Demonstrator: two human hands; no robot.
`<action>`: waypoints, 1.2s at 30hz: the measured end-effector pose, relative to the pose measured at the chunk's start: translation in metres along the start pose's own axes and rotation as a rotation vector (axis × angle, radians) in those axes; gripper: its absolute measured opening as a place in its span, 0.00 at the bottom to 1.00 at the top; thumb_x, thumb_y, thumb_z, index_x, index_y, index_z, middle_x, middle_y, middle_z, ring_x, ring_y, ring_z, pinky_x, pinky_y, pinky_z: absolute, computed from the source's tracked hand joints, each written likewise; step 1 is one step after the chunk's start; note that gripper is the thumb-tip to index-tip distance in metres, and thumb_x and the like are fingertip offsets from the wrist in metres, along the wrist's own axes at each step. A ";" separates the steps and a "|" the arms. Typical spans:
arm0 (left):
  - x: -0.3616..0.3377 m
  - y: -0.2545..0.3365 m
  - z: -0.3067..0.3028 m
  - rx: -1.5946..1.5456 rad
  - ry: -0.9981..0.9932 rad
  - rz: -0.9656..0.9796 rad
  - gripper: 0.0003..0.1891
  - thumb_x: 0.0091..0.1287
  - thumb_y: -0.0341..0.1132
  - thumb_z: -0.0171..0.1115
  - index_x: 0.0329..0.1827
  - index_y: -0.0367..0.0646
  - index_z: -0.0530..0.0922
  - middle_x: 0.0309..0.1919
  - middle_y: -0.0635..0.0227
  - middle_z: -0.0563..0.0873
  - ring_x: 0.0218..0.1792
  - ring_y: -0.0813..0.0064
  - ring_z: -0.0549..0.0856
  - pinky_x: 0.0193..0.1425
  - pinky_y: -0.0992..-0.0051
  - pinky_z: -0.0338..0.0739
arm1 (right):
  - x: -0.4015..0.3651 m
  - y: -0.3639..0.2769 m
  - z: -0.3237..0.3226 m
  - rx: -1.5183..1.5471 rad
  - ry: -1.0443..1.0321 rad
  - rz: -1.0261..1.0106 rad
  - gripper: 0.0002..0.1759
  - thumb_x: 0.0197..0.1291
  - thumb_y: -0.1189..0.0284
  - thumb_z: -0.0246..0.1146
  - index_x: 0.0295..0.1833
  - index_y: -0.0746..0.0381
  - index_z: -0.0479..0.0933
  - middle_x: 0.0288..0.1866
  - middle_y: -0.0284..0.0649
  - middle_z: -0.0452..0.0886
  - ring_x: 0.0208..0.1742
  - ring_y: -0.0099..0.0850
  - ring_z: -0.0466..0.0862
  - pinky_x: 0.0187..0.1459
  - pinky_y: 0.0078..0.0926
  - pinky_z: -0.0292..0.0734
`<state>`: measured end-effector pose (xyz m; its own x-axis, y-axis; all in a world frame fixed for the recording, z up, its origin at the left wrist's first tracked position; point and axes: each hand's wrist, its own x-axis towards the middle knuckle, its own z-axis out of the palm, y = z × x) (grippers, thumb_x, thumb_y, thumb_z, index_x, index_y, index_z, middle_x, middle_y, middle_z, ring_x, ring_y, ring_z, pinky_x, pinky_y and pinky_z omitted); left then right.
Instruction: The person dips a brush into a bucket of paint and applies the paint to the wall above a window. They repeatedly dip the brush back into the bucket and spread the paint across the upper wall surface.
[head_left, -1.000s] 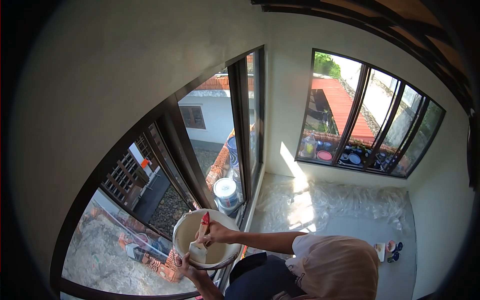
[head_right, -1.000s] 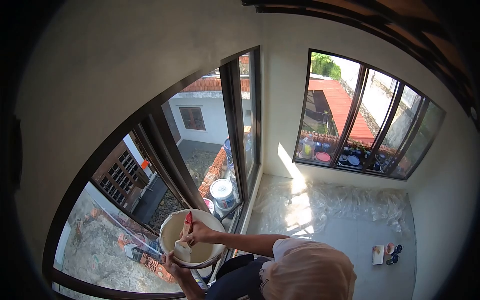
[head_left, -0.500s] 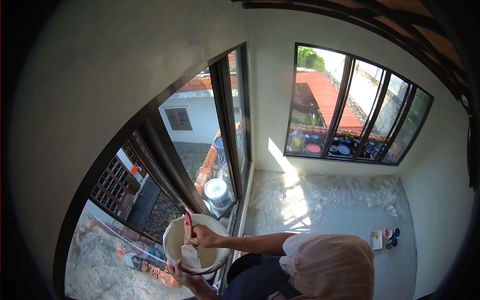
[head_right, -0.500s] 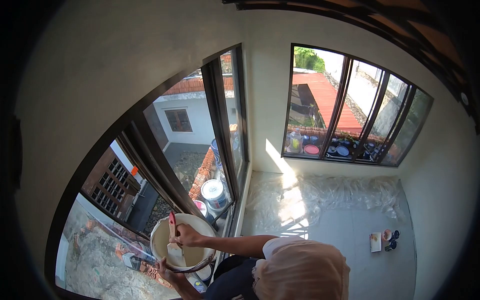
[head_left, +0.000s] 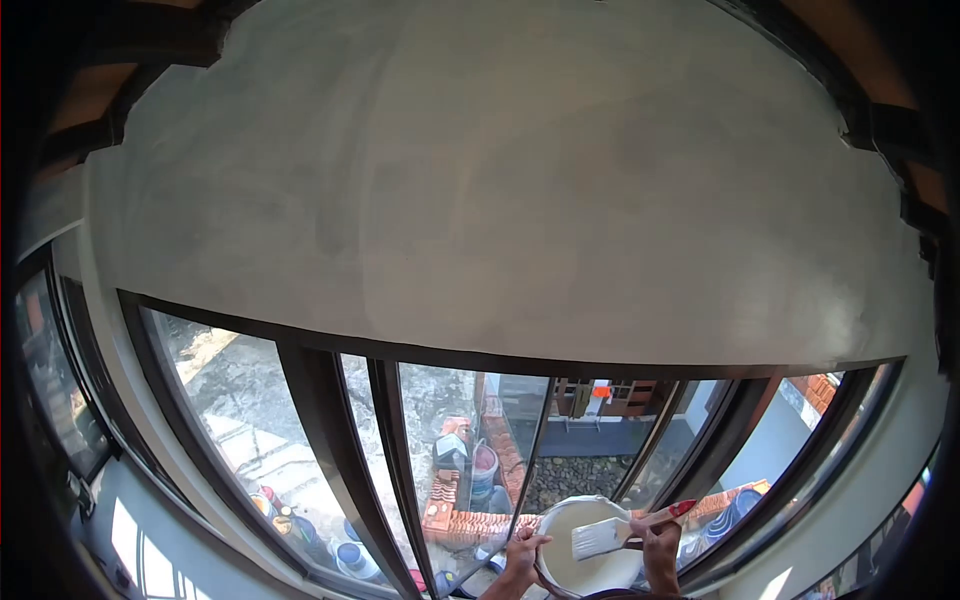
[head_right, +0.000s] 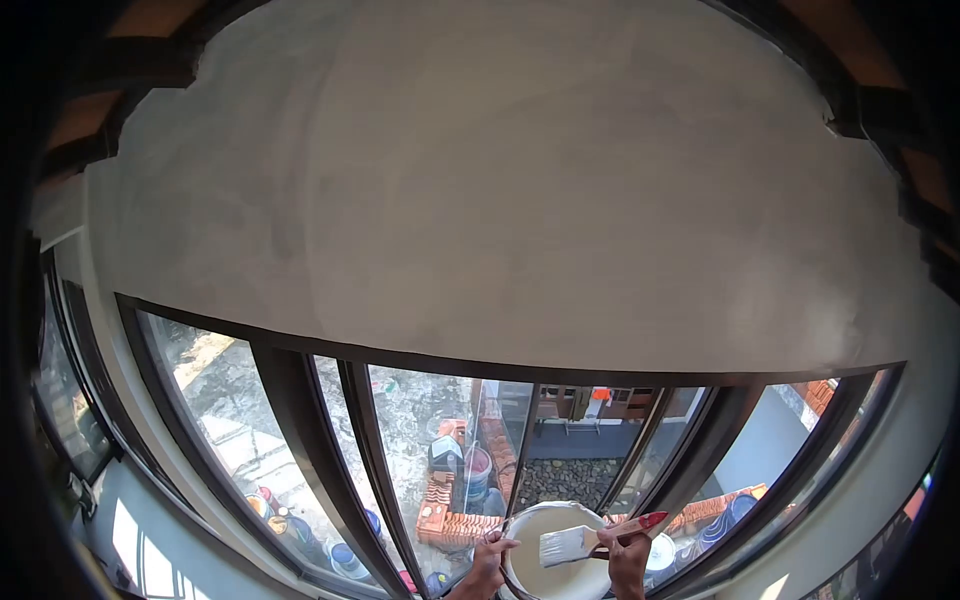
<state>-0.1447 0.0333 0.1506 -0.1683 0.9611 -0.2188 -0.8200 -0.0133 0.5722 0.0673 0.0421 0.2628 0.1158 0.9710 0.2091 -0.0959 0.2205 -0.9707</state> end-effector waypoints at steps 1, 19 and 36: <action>-0.002 0.000 0.002 -0.024 -0.030 -0.027 0.11 0.50 0.17 0.64 0.25 0.45 0.75 0.22 0.73 0.79 0.24 0.78 0.79 0.33 0.75 0.78 | -0.001 -0.036 0.002 -0.027 0.004 -0.042 0.08 0.52 0.79 0.66 0.37 0.71 0.76 0.29 0.40 0.81 0.28 0.28 0.83 0.29 0.24 0.84; -0.016 0.009 0.012 -0.075 0.074 0.133 0.10 0.51 0.17 0.63 0.24 0.44 0.74 0.22 0.70 0.80 0.22 0.77 0.80 0.30 0.76 0.78 | -0.002 -0.510 0.305 -0.485 0.032 -2.360 0.05 0.60 0.77 0.57 0.36 0.67 0.76 0.28 0.48 0.82 0.28 0.42 0.83 0.31 0.34 0.80; -0.017 0.011 0.008 -0.038 0.010 0.157 0.08 0.53 0.19 0.65 0.27 0.44 0.76 0.24 0.72 0.80 0.24 0.80 0.80 0.31 0.79 0.76 | -0.002 -0.511 0.349 -0.785 0.308 -2.397 0.05 0.55 0.77 0.60 0.33 0.64 0.81 0.28 0.45 0.84 0.30 0.38 0.86 0.30 0.32 0.81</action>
<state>-0.1464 0.0192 0.1671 -0.3016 0.9436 -0.1369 -0.8032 -0.1740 0.5697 -0.2285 -0.0404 0.7997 -0.4758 -0.7215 0.5031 0.5095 0.2401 0.8263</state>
